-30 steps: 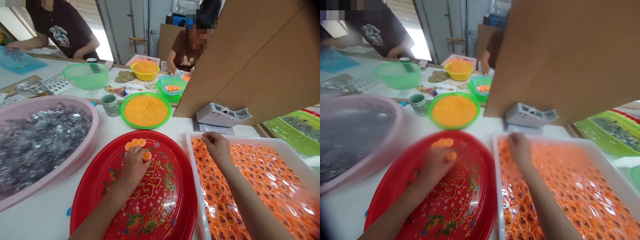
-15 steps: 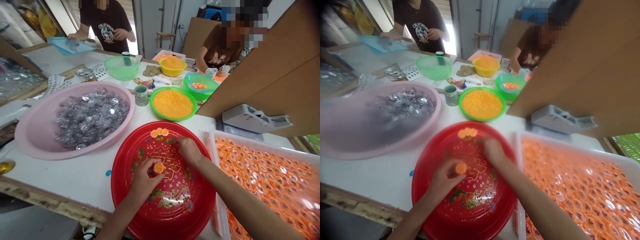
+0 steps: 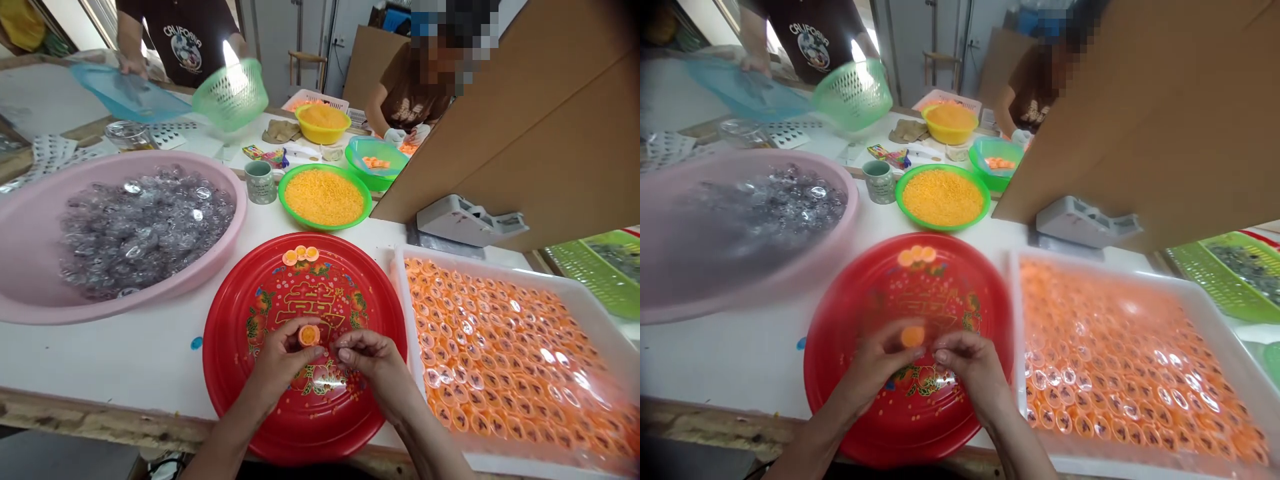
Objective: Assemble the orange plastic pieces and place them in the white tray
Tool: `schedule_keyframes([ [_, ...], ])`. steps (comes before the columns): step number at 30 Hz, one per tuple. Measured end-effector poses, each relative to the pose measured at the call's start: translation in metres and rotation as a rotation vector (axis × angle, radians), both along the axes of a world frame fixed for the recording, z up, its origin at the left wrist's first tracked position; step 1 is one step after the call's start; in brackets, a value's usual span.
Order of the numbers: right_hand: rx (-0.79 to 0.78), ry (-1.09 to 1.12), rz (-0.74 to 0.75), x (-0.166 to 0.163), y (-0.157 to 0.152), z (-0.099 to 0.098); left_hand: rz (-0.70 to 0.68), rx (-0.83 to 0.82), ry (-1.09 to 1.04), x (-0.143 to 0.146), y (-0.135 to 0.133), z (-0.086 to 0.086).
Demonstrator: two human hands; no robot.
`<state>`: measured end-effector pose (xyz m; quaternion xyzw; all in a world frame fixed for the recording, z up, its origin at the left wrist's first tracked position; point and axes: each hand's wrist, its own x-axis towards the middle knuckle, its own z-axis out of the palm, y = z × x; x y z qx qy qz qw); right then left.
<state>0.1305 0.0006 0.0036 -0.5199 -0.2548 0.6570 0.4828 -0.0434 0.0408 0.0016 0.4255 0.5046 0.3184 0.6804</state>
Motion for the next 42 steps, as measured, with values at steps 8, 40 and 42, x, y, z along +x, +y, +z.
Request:
schedule_keyframes([
  [8,0.042,-0.051,-0.024,0.001,-0.016,-0.013,0.072,-0.234,-0.259,0.006,-0.010,-0.003],
  [40,0.281,-0.640,-0.199,-0.021,-0.025,-0.007,0.183,-0.117,-0.391,0.028,-0.033,-0.011],
  [42,0.403,-0.767,-0.194,-0.019,-0.025,-0.003,0.151,-0.102,-0.370,0.028,-0.033,-0.010],
])
